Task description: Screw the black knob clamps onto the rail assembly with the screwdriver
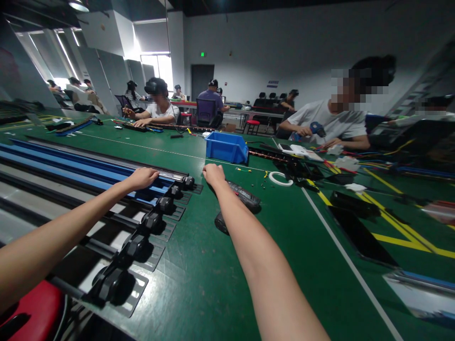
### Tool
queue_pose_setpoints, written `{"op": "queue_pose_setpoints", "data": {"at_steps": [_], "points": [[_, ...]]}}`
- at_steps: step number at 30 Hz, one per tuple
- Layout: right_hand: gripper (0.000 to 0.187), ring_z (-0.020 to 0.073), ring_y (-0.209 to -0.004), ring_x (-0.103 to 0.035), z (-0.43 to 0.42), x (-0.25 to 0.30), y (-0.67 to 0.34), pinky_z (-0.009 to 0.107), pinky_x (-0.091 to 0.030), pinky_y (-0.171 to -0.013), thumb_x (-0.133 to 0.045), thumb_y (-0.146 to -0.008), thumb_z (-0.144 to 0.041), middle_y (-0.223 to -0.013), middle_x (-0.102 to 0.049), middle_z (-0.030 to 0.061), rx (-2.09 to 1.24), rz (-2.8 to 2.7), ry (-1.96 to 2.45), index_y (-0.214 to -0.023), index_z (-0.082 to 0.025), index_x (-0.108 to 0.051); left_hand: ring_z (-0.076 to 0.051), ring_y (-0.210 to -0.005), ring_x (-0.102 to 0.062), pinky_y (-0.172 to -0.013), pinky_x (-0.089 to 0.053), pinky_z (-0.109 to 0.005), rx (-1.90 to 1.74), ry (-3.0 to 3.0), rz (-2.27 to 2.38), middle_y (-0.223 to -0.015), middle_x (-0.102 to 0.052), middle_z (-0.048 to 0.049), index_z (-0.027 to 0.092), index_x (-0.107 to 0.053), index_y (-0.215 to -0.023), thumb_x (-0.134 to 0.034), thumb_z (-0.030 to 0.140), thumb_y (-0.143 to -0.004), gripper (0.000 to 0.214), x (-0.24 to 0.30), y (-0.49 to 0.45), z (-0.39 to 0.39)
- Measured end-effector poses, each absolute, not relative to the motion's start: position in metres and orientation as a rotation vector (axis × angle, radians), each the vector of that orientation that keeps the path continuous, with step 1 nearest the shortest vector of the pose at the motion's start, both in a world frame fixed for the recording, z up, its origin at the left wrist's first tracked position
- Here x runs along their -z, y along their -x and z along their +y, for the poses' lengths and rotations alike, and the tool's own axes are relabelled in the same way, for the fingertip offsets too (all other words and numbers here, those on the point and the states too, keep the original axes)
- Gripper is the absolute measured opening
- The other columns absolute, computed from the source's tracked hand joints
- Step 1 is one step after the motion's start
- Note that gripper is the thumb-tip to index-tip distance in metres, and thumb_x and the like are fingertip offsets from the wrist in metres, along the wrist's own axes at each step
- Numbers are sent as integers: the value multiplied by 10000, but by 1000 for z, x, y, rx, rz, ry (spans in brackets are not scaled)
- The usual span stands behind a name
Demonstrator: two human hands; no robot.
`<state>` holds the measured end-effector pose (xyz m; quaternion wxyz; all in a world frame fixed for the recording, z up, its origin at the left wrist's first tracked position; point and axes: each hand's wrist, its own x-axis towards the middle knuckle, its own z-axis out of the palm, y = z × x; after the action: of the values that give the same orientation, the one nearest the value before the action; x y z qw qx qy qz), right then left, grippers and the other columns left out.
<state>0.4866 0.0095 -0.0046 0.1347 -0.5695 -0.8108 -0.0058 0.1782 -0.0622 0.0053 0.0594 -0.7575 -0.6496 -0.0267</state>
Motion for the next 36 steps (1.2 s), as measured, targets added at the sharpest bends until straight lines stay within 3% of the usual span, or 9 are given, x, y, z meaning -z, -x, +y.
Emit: {"op": "queue_pose_setpoints", "data": {"at_steps": [10,19,36], "points": [[274,249,-1081,-649,12,8,-487,342,-405,-955,-480,-955,-253,-1148,-718,139,45,-2314,1737,-1034,-194,-736,-290,-1005,-669,-821,-448,-333,59,2288,-1955,-1020,-738,-152,181,-704,-968,-250,466,-986,537,-3,-176,-59],[269,228,-1143,-624,10,5,-488,304,-392,-977,-481,-972,-279,-1181,-713,102,42,-2345,1669,-1039,-222,-735,-286,-1014,-668,-824,-448,-329,69,2290,-1950,-1043,-737,-148,184,-704,-973,-246,462,-983,536,-3,-176,-59],[311,257,-1101,-654,10,7,-485,328,-455,-929,-465,-981,-333,-1167,-707,138,16,-2250,1789,-1090,-202,-725,-303,-998,-670,-797,-449,-341,75,2298,-1943,-1021,-736,-151,191,-698,-973,-247,463,-982,527,-3,-176,-59]]}}
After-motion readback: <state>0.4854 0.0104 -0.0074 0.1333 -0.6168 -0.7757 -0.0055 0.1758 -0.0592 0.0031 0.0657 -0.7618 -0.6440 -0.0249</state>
